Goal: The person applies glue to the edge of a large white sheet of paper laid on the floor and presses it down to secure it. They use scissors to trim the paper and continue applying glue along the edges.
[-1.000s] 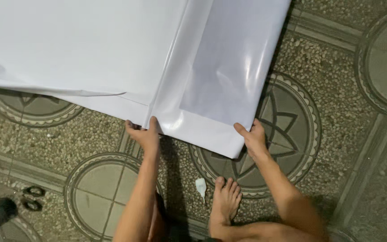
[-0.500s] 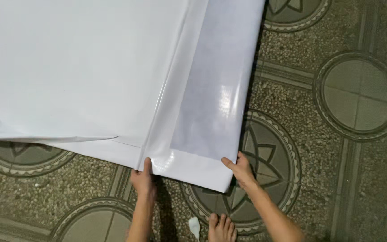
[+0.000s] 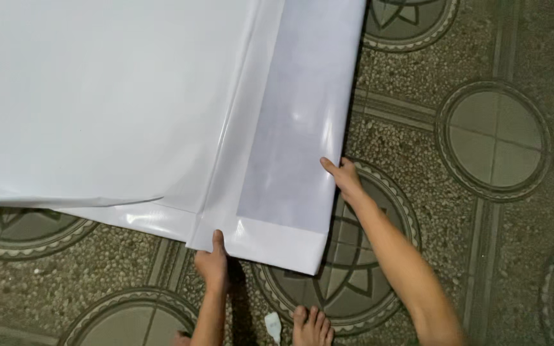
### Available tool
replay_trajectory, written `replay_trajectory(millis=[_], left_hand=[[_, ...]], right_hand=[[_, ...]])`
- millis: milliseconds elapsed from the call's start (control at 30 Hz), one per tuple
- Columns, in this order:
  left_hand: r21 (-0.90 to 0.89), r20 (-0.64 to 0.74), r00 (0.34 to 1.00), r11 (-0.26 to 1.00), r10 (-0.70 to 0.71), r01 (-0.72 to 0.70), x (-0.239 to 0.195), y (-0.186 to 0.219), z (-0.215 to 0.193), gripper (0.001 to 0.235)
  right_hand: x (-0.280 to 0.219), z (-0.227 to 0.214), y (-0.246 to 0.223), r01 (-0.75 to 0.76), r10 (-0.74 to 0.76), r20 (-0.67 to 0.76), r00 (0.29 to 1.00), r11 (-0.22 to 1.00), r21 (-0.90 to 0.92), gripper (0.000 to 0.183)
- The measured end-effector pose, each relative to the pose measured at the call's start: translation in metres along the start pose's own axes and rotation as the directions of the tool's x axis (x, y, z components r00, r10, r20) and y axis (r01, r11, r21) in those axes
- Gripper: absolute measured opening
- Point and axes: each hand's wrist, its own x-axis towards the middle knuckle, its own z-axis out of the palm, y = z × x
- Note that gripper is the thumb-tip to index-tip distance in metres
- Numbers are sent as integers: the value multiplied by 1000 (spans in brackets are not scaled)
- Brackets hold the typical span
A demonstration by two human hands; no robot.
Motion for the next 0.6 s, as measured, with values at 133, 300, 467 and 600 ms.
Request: replay_trajectory(millis=[133, 300, 467, 600], left_hand=[[415, 92, 988, 897, 127, -154, 13, 6, -20, 73], [594, 99, 965, 764, 244, -253, 15, 15, -38, 74], [554, 12, 963, 800, 270, -231, 22, 25, -41, 70], [415, -186, 924, 879, 335, -235, 28, 1, -21, 49]], right_hand=[[11, 2, 2, 14, -15, -31, 999, 999, -45, 65], [26, 4, 32, 171, -170, -22, 985, 982, 82, 42], [6, 6, 13, 38, -39, -78, 996, 999, -18, 85], [-4, 8, 7, 80, -92, -74, 993, 986, -147, 97]])
